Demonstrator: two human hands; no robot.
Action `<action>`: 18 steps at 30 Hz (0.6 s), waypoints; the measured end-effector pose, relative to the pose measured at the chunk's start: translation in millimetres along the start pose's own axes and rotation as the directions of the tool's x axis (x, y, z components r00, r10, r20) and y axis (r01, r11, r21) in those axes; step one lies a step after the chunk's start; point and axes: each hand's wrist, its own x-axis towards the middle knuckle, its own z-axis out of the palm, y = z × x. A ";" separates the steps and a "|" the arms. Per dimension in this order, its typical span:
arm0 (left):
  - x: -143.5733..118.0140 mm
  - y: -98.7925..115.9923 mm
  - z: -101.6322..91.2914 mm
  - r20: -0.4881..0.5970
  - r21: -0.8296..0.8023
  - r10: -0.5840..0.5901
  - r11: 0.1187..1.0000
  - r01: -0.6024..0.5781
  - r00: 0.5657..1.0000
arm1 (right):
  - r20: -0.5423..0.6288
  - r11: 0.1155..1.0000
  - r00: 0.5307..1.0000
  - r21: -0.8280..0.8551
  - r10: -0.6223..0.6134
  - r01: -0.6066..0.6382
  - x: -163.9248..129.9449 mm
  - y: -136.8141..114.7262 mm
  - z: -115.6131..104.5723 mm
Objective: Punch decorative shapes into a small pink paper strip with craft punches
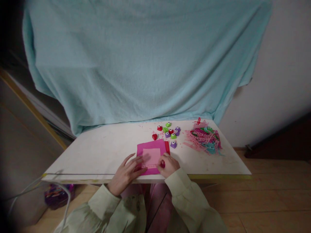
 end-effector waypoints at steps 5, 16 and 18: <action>-5.4 -3.5 -0.2 0.039 0.029 0.025 0.999 -0.026 0.999 | 0.011 1.000 1.000 0.003 -0.003 0.003 0.7 0.3 -0.4; -18.5 -10.5 -6.6 0.121 -0.041 0.072 0.997 -0.068 0.990 | 0.004 1.000 1.000 0.003 0.002 -0.002 0.9 -1.4 -1.2; -21.4 -10.9 -2.9 0.122 -0.079 0.053 0.996 -0.044 0.991 | 0.008 1.000 1.000 -0.001 0.003 -0.003 1.0 -1.8 -1.5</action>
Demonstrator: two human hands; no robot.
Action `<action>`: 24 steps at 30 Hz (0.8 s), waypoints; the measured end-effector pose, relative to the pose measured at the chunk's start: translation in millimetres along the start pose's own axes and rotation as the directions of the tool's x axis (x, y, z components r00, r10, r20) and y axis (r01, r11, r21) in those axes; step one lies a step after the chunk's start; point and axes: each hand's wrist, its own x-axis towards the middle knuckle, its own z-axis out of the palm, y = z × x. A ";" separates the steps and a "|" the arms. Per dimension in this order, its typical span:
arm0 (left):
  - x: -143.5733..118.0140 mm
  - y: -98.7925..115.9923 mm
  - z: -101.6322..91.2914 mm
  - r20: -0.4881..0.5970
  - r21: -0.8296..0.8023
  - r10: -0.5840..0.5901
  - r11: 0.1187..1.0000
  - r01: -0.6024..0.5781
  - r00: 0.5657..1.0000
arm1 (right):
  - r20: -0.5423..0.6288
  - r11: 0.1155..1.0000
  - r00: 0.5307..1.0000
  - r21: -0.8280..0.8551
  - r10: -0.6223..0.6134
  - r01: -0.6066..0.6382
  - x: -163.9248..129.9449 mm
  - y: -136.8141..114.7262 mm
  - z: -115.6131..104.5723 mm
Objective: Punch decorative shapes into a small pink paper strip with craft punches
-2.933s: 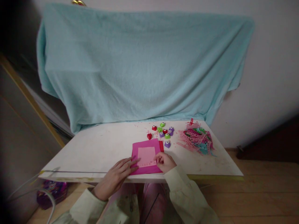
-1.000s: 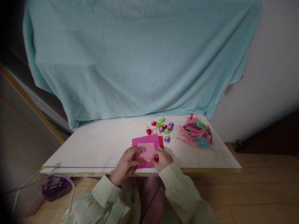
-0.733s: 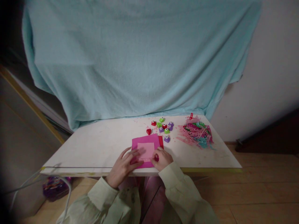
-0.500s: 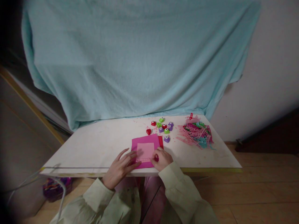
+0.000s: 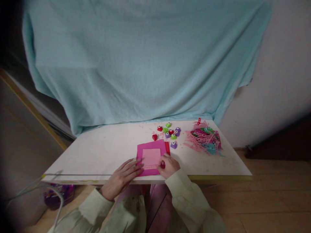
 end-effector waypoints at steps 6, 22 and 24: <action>2.3 7.1 -9.5 0.025 -0.155 -0.072 0.985 0.075 0.997 | 0.002 1.000 1.000 -0.009 0.006 -0.006 -0.2 -0.3 -0.4; 41.7 4.9 17.2 -0.143 -0.342 -0.390 0.882 0.324 0.910 | -0.017 0.978 0.979 0.036 -0.204 0.205 4.7 -33.6 13.0; 41.1 4.3 17.7 -0.136 -0.362 -0.397 0.873 0.328 0.908 | -0.010 0.980 0.981 0.044 -0.195 0.196 6.9 -31.1 14.6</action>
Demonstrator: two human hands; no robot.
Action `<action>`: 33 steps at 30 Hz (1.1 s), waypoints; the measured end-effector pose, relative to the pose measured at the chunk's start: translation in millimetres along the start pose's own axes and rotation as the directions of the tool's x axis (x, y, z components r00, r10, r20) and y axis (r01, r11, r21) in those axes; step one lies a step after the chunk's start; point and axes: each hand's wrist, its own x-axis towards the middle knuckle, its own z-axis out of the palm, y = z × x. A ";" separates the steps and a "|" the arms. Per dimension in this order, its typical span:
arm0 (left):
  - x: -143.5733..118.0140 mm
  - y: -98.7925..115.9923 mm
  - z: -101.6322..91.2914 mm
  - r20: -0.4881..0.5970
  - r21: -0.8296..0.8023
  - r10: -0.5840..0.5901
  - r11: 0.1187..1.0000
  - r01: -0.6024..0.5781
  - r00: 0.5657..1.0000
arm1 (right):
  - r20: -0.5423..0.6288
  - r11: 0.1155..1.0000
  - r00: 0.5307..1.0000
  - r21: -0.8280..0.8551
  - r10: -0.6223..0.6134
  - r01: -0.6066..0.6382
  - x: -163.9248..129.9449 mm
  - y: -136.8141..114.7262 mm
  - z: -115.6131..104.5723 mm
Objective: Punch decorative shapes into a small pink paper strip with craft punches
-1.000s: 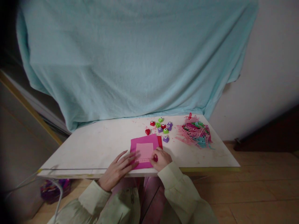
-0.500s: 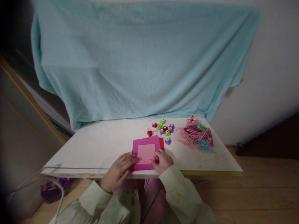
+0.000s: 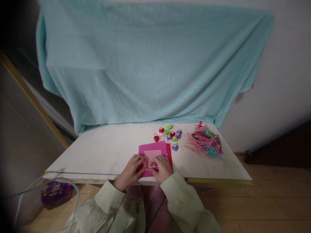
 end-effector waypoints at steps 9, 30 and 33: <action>2.8 -6.4 -9.1 0.046 -0.069 0.008 0.998 -0.005 0.999 | 0.046 1.000 0.999 0.018 -0.026 0.025 2.6 8.3 -2.9; 1.5 1.6 -8.1 0.028 0.048 0.014 0.999 -0.016 1.000 | 0.033 0.999 0.999 -0.029 -0.020 0.021 4.3 5.1 -3.1; 1.5 -0.3 -9.3 0.051 0.049 0.015 0.999 -0.017 0.999 | 0.035 1.000 0.999 0.008 -0.020 0.019 5.0 8.6 -3.0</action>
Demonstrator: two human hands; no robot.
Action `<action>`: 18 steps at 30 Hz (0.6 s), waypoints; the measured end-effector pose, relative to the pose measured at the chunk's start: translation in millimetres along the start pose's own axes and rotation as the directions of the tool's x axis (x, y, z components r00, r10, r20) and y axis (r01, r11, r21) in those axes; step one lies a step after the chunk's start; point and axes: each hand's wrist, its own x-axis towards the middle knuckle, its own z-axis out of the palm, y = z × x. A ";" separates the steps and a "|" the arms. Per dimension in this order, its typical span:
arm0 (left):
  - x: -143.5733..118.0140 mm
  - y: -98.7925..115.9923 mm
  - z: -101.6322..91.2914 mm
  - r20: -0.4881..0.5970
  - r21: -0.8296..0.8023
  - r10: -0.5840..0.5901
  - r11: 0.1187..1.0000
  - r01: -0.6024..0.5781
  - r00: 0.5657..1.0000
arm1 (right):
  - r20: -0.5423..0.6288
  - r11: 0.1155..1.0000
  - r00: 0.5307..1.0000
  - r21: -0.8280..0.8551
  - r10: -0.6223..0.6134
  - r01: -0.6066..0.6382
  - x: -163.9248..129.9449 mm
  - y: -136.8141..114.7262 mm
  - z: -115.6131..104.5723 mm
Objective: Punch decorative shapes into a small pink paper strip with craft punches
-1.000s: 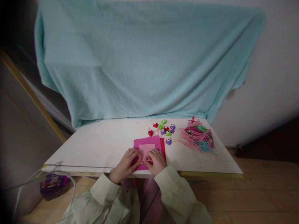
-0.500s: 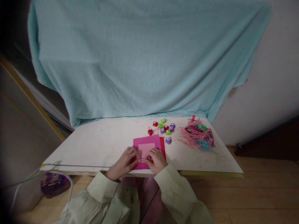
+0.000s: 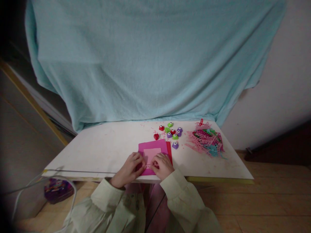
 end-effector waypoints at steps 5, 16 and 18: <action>0.5 -2.3 -0.2 0.006 -0.010 0.023 1.000 -0.023 1.000 | -0.006 0.999 1.000 0.039 0.025 -0.025 0.5 3.9 -0.2; 3.6 -1.4 2.5 0.018 0.052 -0.036 0.998 0.035 0.999 | -0.046 0.997 0.996 -0.004 0.082 -0.082 -2.0 -1.3 2.9; 3.8 -1.4 2.9 0.027 0.053 -0.047 0.998 0.046 0.999 | -0.052 0.995 0.994 -0.009 0.098 -0.098 -2.3 -1.2 4.0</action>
